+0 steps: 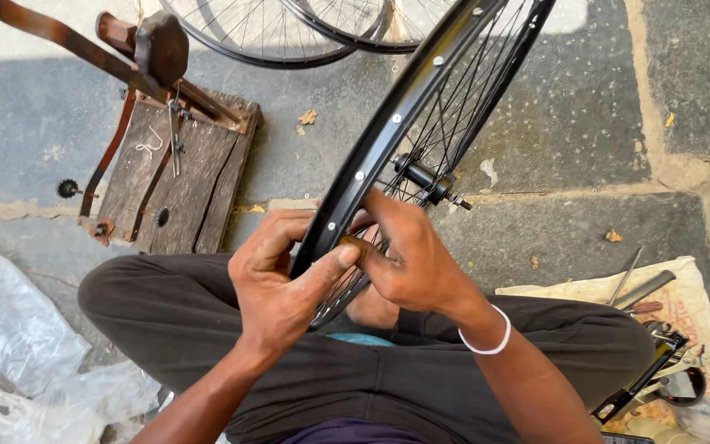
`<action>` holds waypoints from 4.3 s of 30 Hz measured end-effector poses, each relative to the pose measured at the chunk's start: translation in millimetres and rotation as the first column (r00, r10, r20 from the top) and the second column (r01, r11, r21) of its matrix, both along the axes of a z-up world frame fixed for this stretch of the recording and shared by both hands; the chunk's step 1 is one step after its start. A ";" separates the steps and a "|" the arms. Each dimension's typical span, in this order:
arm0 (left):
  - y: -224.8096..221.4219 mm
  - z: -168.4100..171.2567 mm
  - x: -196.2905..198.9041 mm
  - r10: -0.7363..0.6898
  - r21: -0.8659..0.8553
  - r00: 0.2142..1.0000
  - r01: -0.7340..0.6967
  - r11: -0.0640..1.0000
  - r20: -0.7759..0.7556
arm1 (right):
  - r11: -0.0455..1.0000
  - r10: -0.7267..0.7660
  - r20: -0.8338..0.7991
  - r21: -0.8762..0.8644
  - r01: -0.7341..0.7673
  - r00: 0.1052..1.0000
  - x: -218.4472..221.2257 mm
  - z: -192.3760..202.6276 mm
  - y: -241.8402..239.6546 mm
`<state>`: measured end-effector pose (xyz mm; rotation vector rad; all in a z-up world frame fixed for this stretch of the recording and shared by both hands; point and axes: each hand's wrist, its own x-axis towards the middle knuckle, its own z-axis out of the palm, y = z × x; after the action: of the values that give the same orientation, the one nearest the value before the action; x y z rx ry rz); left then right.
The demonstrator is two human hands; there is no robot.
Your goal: The person sits on the floor and works on a bicycle wheel by hand. They thread spokes through the rim and hub, and they use their fingers to tighten the spoke nipples onto the spokes one by one.
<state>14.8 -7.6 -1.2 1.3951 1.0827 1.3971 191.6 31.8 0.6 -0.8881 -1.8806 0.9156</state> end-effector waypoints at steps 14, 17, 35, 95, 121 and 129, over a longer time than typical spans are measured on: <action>45.2 33.8 -9.1 0.109 0.339 0.898 0.047 0.940 -0.426 | 0.837 -0.545 -0.224 -0.090 0.540 0.808 -43.0 -50.1 -28.8; 54.4 30.7 -0.7 -0.086 -0.286 0.992 0.056 0.956 -0.094 | 0.787 -0.591 -0.340 -0.043 0.615 0.732 -31.0 -48.5 -23.1; -0.9 -37.6 -14.6 -0.054 -0.078 0.979 0.070 0.995 0.195 | 0.994 -0.032 0.294 -0.092 0.062 0.955 -6.2 -20.9 8.0; 11.7 8.4 -12.7 -0.005 -0.078 0.964 -0.016 0.997 -0.266 | 0.881 -0.414 -0.396 0.051 0.470 0.819 -33.6 -29.6 -30.3; 11.9 2.6 -21.3 -0.126 -0.203 0.986 0.146 0.968 0.106 | 0.795 -0.427 -0.069 0.447 0.411 0.901 -47.1 -56.8 -27.8; -1.4 -4.6 5.6 0.010 -0.084 0.989 0.003 0.996 0.146 | 0.886 0.347 0.520 0.092 -0.455 0.781 30.1 46.7 50.0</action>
<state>20.4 -9.0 -5.8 1.2111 1.0367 1.4168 221.7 81.8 47.3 -0.6242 -2.6360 0.7492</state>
